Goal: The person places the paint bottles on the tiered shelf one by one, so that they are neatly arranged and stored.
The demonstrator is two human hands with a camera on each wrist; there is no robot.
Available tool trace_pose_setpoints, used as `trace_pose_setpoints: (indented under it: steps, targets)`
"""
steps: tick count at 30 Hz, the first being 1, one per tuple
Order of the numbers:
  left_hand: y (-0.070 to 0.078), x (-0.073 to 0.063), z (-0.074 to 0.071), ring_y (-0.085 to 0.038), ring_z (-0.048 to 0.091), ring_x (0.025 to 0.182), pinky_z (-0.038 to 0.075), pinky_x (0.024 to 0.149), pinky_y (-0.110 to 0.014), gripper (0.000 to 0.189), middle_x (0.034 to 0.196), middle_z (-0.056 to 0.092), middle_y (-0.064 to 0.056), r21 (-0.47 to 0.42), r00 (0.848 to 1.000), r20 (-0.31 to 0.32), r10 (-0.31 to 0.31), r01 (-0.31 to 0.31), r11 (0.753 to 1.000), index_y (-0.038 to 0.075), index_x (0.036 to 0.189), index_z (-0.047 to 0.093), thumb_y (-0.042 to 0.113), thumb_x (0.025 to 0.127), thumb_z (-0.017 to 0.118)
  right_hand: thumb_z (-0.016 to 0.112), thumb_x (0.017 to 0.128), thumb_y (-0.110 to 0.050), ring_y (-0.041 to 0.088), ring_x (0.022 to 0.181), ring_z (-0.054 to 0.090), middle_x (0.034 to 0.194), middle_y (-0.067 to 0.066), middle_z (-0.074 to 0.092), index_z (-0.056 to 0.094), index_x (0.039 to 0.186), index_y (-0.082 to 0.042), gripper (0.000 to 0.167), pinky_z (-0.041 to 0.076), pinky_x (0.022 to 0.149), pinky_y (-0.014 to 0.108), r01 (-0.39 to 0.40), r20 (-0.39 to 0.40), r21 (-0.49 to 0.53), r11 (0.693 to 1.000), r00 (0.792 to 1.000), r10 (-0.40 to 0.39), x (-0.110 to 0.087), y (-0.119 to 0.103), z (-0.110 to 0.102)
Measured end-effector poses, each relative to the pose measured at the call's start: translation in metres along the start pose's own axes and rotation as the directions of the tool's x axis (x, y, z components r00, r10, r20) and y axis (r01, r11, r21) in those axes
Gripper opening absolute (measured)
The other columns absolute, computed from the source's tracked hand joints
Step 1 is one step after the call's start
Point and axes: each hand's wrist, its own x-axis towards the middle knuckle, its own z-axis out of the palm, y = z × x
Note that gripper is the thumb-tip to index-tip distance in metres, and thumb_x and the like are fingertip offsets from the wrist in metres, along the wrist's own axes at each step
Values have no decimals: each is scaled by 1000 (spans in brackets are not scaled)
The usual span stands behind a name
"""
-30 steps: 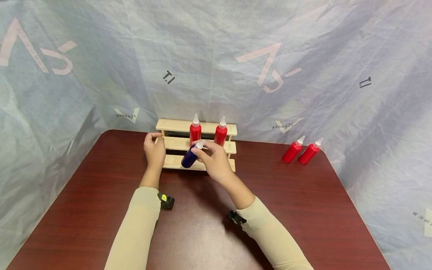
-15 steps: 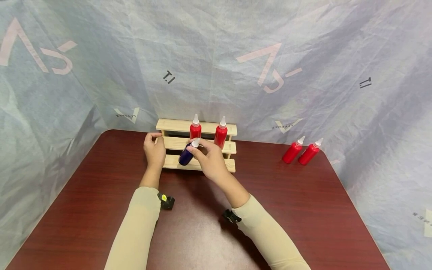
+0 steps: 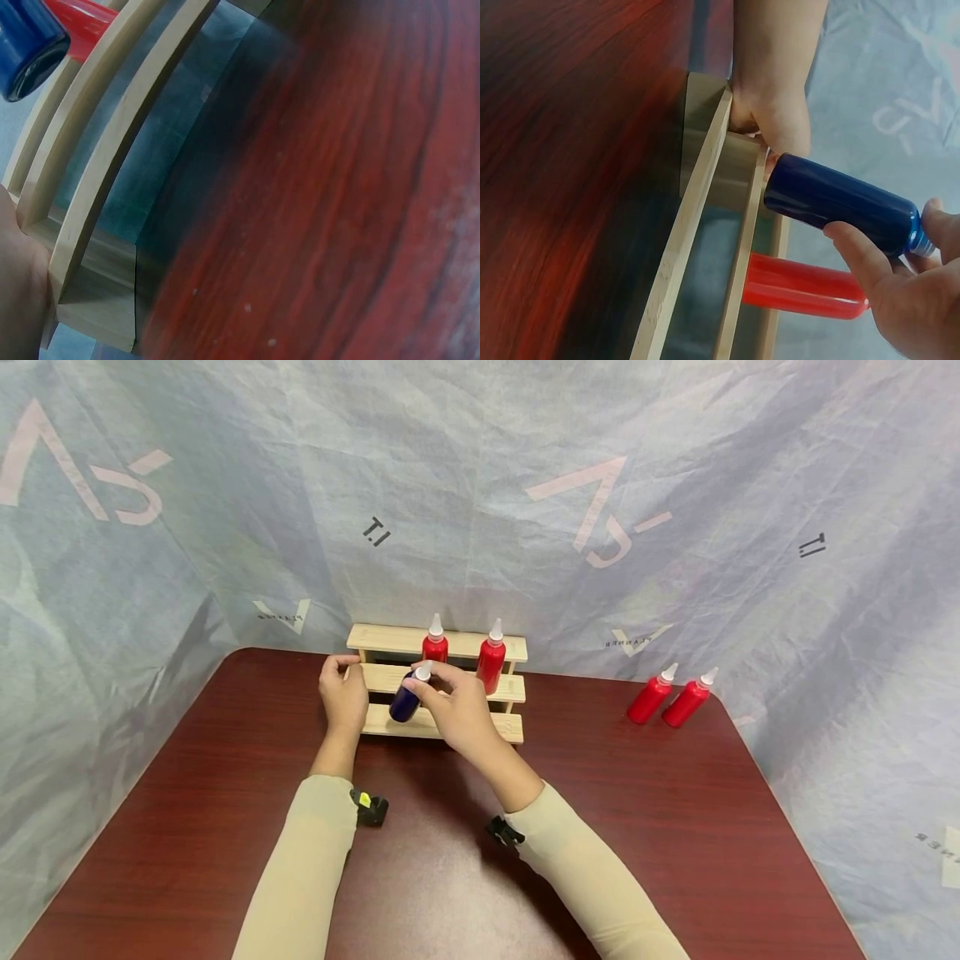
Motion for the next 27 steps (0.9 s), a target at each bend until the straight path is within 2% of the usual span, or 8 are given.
trace_pose_setpoints:
  steps: [4,12,14,16,18,21,27]
  targets:
    - [1,-1,0,-28,58,126,42,113,-39,20,119,63,-18,-3,1000,-9,11,-11,1000,-7,110,67,1,99,52,79,95,-26,20,96,76,107,9,79,78,118,-8,29,61,79,27,36,-12,-47,998,999,-37,3,2,3]
    - [0,-1,0,-21,57,110,42,99,-27,20,111,63,-12,2,999,-21,25,-25,1000,-7,109,68,4,101,53,80,93,-23,18,106,71,121,11,77,78,121,-7,32,62,91,41,90,-12,-80,993,996,-91,6,4,11]
    - [0,-1,0,-18,56,106,42,94,-24,20,108,62,-9,2,999,-22,26,-26,1000,-6,108,68,5,101,53,80,93,-24,16,106,69,123,11,76,78,121,-7,33,62,92,38,101,-18,-104,989,995,-103,7,3,13]
    - [0,-1,0,-16,55,102,41,90,-22,19,107,62,-8,-1,999,-27,28,-28,1000,-7,107,68,5,101,53,80,94,-24,15,98,65,123,10,76,78,121,-7,33,60,85,32,116,-20,-127,985,993,-119,7,3,15]
    - [0,-1,0,-15,55,101,41,88,-21,19,106,62,-8,-2,999,-31,33,-33,999,-7,107,68,4,100,53,80,94,-25,15,90,60,119,10,76,78,121,-8,32,54,76,27,135,-18,-141,981,990,-139,8,2,16]
    - [0,-1,0,-15,55,103,40,90,-20,20,108,63,-11,-4,999,-33,37,-37,999,-8,107,68,2,99,53,78,95,-25,15,86,56,121,9,75,77,122,-8,32,47,72,21,163,-6,-146,976,986,-165,10,3,18]
    - [0,0,0,-17,56,107,40,92,-20,20,110,64,-14,-11,999,-30,33,-33,999,-8,107,68,1,99,53,76,97,-22,18,113,66,131,10,74,77,123,-6,31,58,90,22,195,15,-140,971,981,-195,13,7,22]
